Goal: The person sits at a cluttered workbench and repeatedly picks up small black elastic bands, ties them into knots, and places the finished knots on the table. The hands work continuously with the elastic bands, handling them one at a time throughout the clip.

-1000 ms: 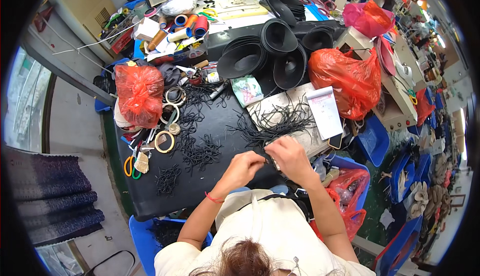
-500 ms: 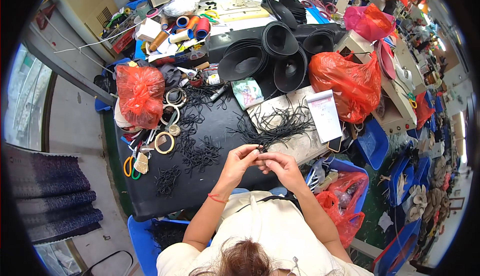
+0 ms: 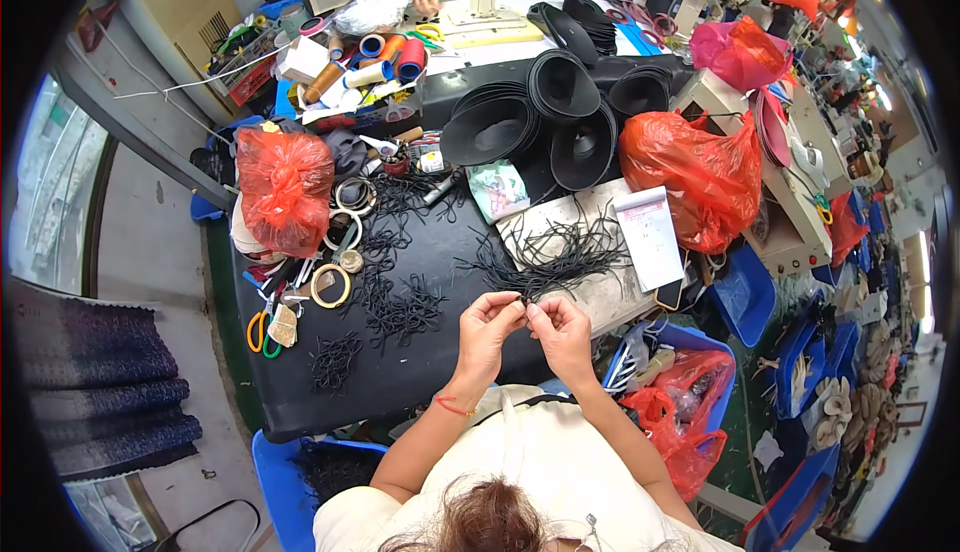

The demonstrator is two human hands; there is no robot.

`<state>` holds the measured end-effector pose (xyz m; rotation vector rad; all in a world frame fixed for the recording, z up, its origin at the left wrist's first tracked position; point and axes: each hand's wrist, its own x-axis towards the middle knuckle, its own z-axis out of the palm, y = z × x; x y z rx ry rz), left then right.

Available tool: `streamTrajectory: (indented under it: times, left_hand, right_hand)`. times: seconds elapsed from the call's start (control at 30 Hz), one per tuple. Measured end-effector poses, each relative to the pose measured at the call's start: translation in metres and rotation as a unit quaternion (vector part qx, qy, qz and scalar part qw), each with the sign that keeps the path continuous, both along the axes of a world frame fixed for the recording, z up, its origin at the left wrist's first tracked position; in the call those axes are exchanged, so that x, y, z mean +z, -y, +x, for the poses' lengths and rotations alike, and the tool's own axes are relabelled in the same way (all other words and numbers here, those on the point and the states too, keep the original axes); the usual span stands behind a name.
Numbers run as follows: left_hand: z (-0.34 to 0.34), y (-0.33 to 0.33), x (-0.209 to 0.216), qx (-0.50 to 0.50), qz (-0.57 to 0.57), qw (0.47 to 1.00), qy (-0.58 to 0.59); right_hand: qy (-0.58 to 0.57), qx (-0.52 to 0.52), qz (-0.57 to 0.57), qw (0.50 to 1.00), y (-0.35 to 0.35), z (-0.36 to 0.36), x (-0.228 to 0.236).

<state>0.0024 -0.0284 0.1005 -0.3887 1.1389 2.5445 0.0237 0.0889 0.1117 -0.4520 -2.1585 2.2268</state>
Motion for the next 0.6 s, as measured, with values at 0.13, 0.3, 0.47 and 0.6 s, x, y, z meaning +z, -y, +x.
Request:
streamTrajectory:
  times: [0.13,0.3,0.47,0.6]
  left_hand:
    - [0.000,-0.003,-0.012,0.033,-0.179,0.973,-0.139]
    - [-0.004,0.008,-0.005,-0.053,-0.189,0.970,-0.141]
    - [0.000,0.016,0.001,-0.129,-0.232,0.950,-0.165]
    - [0.003,0.018,0.009,-0.160,-0.147,0.969,-0.115]
  right_hand:
    - [0.009,-0.019,0.014,1.000,0.006,-0.004,0.006]
    - [-0.040,-0.014,0.046,0.998,-0.001,-0.009,0.003]
    - [0.012,0.101,-0.006,0.995,-0.019,-0.013,0.005]
    - [0.043,0.058,-0.051,0.996,-0.019,-0.015,0.004]
